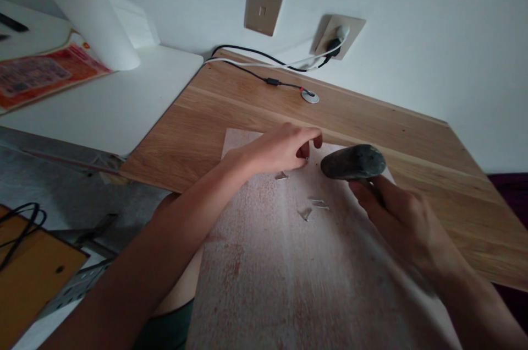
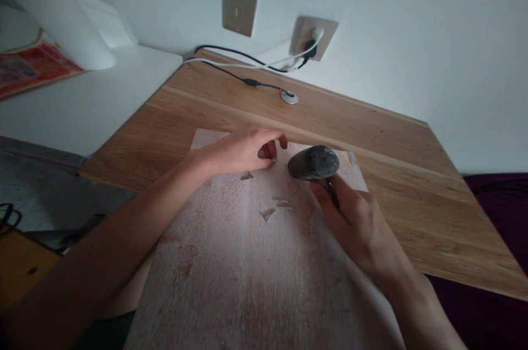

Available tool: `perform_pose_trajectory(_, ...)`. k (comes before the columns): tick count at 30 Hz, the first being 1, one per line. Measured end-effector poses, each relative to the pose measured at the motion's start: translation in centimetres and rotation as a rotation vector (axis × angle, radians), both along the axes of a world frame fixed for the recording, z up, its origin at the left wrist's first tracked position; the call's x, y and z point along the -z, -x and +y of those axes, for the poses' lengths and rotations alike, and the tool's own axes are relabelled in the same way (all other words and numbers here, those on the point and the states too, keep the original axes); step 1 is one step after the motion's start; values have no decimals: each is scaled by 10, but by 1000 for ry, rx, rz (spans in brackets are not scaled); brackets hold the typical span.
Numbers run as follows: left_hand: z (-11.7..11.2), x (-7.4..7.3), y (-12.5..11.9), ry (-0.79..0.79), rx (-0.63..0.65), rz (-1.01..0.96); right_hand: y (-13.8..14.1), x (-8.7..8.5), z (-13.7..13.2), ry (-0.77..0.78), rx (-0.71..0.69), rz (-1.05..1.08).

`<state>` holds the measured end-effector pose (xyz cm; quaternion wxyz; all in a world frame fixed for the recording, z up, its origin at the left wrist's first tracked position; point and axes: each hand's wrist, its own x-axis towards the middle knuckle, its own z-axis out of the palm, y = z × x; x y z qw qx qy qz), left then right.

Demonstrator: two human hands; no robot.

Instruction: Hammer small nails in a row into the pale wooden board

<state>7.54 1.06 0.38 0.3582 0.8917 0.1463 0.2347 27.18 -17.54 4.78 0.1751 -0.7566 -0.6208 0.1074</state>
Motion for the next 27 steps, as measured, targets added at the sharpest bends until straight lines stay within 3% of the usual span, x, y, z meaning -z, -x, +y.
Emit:
perform_pose_trajectory(5, -1, 0, 2, -18, -1, 5, 16, -11, 9, -127, -119, -86)
perform_pose_trajectory(9, -2, -3, 4, -67, -19, 8, 24, -11, 18, -115, -163, -113)
perform_pose_trajectory(16, -1, -1, 2, -15, -17, 8, 14, -8, 15, -158, -108, -218)
perform_pose_trajectory(22, -1, -2, 0, -82, -42, 17, 4, 4, 5, -24, -56, -159)
perform_pose_trajectory(27, -1, -4, 0, -67, -14, 45, 2, 9, 4, -26, -53, -170)
